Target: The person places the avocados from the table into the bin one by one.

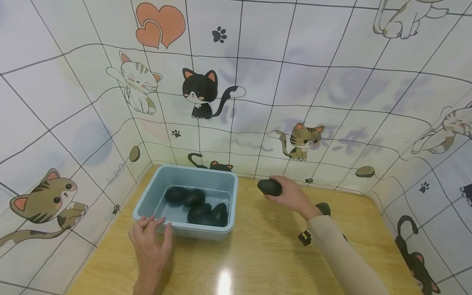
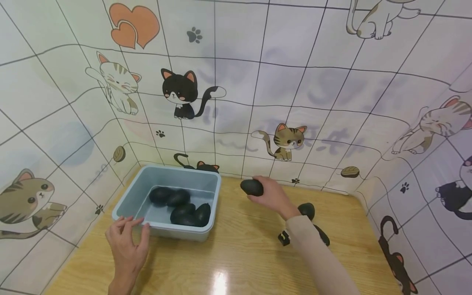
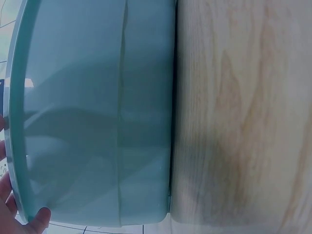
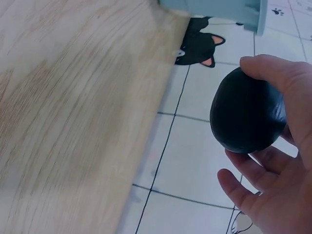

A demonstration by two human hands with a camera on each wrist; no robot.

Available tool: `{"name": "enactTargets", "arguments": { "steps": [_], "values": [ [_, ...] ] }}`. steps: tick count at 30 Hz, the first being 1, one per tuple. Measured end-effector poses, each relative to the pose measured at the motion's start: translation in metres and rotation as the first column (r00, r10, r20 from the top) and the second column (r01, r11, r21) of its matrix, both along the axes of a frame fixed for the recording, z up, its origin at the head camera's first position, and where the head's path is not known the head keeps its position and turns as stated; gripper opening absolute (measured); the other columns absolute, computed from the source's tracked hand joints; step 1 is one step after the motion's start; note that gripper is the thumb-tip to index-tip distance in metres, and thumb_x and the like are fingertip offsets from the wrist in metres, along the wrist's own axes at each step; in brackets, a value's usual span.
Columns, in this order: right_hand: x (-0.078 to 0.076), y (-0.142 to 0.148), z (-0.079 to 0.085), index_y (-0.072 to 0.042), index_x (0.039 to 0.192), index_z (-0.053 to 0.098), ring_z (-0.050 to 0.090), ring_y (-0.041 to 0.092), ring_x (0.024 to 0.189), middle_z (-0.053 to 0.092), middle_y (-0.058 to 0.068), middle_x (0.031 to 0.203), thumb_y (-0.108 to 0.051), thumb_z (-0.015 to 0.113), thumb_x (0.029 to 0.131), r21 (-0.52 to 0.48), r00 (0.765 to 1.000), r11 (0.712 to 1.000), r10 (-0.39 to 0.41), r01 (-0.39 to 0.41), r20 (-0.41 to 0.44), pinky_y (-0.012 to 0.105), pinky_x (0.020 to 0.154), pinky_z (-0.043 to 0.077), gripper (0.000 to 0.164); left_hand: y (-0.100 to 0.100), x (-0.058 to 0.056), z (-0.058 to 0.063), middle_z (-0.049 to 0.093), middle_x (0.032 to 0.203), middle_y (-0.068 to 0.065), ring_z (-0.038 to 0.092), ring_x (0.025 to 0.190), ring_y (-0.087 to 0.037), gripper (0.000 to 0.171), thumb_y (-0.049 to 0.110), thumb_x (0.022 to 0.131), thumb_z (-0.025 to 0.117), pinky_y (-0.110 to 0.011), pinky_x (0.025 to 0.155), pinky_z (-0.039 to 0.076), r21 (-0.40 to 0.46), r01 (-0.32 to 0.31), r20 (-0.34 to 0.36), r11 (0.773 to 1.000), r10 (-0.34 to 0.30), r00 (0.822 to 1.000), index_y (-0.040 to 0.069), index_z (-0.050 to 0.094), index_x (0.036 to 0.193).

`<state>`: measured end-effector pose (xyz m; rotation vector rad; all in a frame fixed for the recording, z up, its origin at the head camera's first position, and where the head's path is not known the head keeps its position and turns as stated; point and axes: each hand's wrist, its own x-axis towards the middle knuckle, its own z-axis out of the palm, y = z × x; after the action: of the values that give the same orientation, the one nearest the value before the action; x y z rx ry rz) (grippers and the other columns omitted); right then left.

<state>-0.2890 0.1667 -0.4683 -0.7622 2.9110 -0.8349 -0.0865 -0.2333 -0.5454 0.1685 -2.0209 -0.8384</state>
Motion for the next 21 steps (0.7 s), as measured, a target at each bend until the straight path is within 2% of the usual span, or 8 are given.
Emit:
{"name": "enactTargets", "arguments": {
  "steps": [3, 7, 14, 21],
  "values": [
    [0.004, -0.006, 0.004, -0.009, 0.152, 0.056, 0.065, 0.038, 0.130, 0.063, 0.017, 0.149, -0.041, 0.084, 0.089, -0.009, 1.000, 1.000, 0.010, -0.010, -0.015, 0.055, 0.101, 0.056, 0.076, -0.001, -0.001, 0.000, 0.056, 0.119, -0.032, 0.044, 0.126, -0.053, 0.023, 0.019, 0.089, 0.071, -0.048, 0.107, 0.028, -0.015, 0.006, -0.029, 1.000, -0.007, 1.000, -0.001, 0.073, 0.102],
    [0.009, -0.012, 0.008, -0.009, 0.150, 0.058, 0.067, 0.037, 0.127, 0.065, 0.016, 0.147, -0.040, 0.085, 0.087, -0.012, 0.999, 1.000, 0.023, -0.024, -0.049, 0.054, 0.099, 0.057, 0.075, -0.001, -0.001, 0.000, 0.056, 0.120, -0.032, 0.044, 0.125, -0.054, 0.023, 0.018, 0.090, 0.071, -0.048, 0.106, 0.028, -0.020, 0.006, -0.021, 1.000, -0.007, 1.000, -0.001, 0.072, 0.102],
    [0.018, -0.023, 0.013, -0.007, 0.148, 0.060, 0.068, 0.035, 0.125, 0.068, 0.015, 0.143, -0.039, 0.086, 0.086, -0.003, 0.994, 0.998, 0.063, -0.063, -0.092, 0.051, 0.098, 0.058, 0.074, -0.001, 0.003, 0.002, 0.054, 0.124, -0.031, 0.042, 0.131, -0.051, 0.026, 0.022, 0.093, 0.070, -0.052, 0.108, 0.029, 0.008, 0.011, 0.060, 1.000, -0.012, 0.998, -0.001, 0.072, 0.105],
    [0.024, -0.032, 0.020, -0.008, 0.146, 0.062, 0.069, 0.034, 0.124, 0.069, 0.014, 0.142, -0.038, 0.086, 0.085, -0.008, 0.987, 0.995, 0.095, -0.097, -0.127, 0.050, 0.097, 0.059, 0.072, -0.001, 0.003, 0.003, 0.054, 0.125, -0.031, 0.042, 0.131, -0.052, 0.027, 0.022, 0.093, 0.070, -0.054, 0.109, 0.029, 0.010, 0.015, 0.059, 1.000, -0.015, 0.998, -0.002, 0.072, 0.106]
  ]
}}
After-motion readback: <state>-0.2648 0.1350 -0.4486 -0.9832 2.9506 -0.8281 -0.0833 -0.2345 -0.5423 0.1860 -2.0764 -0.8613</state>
